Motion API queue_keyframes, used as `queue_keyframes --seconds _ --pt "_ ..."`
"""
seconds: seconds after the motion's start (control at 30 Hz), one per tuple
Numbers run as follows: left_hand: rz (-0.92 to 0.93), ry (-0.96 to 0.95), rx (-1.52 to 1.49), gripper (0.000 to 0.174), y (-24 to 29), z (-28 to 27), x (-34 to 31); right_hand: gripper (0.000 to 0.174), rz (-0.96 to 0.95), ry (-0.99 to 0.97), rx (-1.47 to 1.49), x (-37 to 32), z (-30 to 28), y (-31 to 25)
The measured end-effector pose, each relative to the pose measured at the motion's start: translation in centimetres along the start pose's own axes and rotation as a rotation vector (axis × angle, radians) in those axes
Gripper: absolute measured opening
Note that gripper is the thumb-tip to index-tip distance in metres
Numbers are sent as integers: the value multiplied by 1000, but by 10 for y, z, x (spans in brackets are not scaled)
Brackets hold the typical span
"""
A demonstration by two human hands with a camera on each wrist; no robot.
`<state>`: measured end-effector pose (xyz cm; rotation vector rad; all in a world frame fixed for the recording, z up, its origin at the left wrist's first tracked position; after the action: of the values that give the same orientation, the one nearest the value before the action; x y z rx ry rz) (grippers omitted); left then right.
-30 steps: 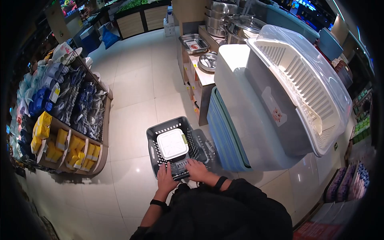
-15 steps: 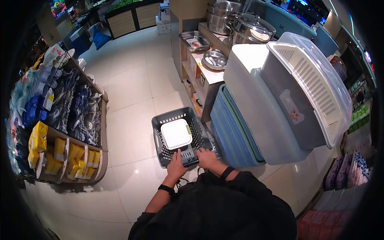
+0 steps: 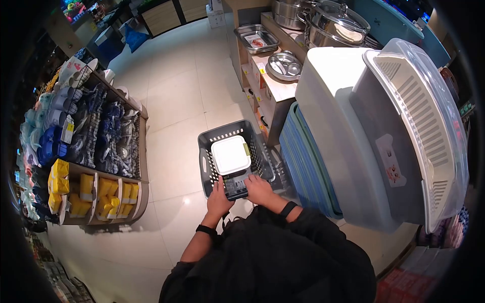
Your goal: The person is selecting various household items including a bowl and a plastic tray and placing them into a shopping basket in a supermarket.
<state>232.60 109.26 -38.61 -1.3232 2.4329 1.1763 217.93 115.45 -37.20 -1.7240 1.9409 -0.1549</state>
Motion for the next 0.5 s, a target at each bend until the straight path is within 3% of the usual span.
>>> queue_keyframes --seconds 0.03,0.07,0.13,0.2,0.27,0.33,0.4,0.47,0.5 --pt "15 19 13 111 1 -3 4 48 -89 215 -116 -2 -19 -8" --pt "32 39 26 110 2 -6 8 48 -88 211 -111 5 -23 -7" --pt "69 136 106 109 8 -15 16 50 121 -274 87 25 8 16" --pt "121 234 188 108 12 -25 25 51 125 -297 107 35 9 21" --pt "118 241 185 107 8 -25 35 49 -110 220 -52 36 -25 10" --pt "125 226 78 104 17 -36 46 46 -111 294 -167 42 -43 6" --pt "-177 -193 97 100 4 -13 68 46 207 -311 57 63 -1 42" --pt "-100 -120 150 95 3 -11 79 46 262 -379 94 66 -1 48" --pt "-110 -163 168 93 5 -11 86 47 218 -167 -39 67 -20 46"
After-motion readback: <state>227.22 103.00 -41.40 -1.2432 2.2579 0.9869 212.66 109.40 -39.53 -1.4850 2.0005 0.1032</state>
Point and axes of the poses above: each hand's wrist, its own x-axis towards the middle knuckle, its own z-axis out of the palm, y = z × x, the point moved 8 cm from there along x, towards the middle knuckle, and after that the axes turned 8 degrees about -y, right-handed, at the moved point
